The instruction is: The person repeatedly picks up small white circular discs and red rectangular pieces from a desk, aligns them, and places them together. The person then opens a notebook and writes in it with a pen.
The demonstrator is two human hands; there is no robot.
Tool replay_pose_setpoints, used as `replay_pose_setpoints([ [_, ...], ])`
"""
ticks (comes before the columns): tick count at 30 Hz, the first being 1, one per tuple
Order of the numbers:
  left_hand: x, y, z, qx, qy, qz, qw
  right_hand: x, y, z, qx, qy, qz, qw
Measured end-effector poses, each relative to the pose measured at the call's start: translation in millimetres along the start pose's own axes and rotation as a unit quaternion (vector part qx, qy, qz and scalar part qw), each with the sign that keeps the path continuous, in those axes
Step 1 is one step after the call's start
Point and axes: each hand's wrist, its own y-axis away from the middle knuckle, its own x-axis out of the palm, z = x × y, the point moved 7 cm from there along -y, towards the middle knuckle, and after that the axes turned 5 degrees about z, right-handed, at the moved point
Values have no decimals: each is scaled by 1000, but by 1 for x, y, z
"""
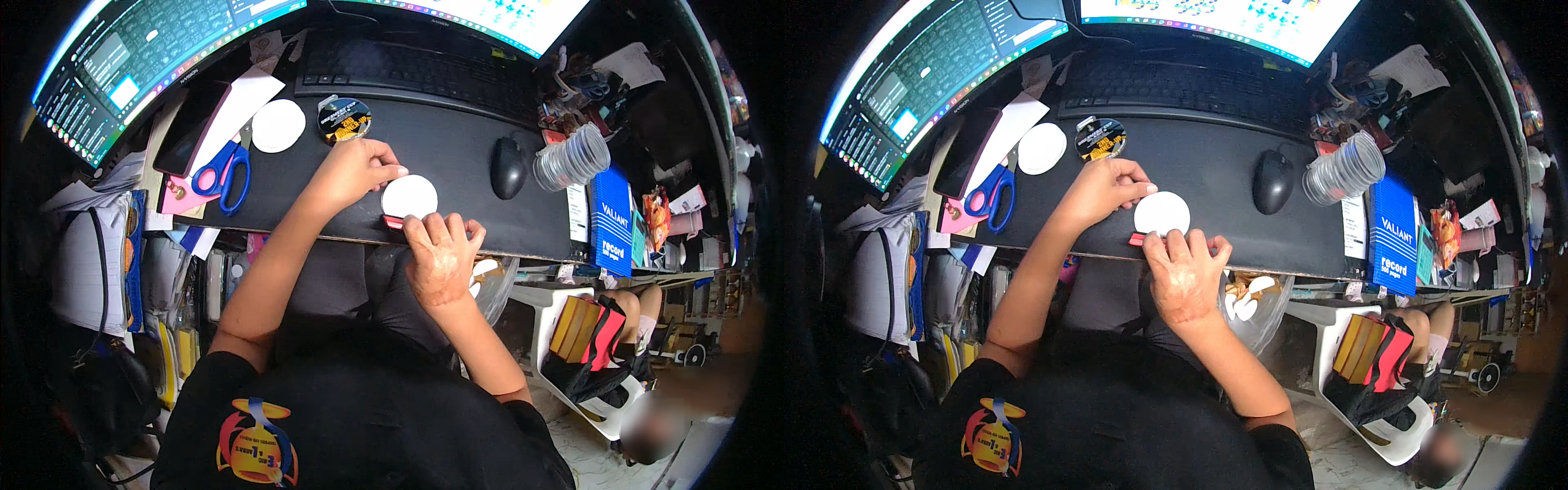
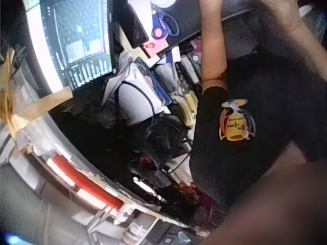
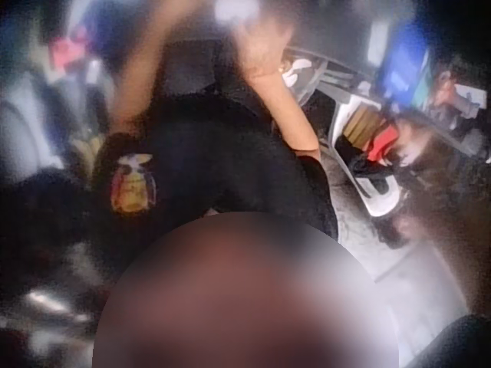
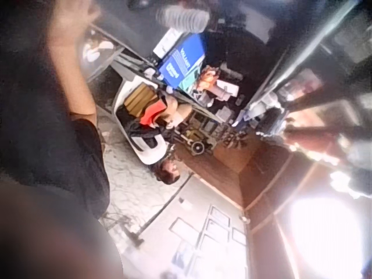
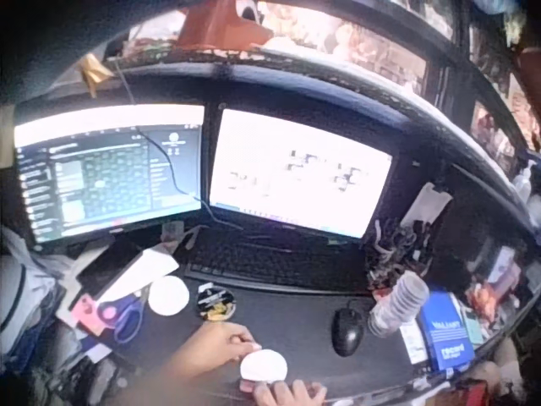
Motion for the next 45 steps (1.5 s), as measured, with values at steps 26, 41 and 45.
replay_pose_setpoints([
  [26, 73, 107, -28, 422, -226, -176, 860, -25, -48, -19, -23, -42, 30, 998],
  [41, 67, 104, -20, 359, -128, -206, 902, -13, -85, -63, 53, 4, -54, 997],
  [45, 69, 109, -34, 351, -104, -215, 906, -49, -8, -56, 39, -234, 73, 969],
])
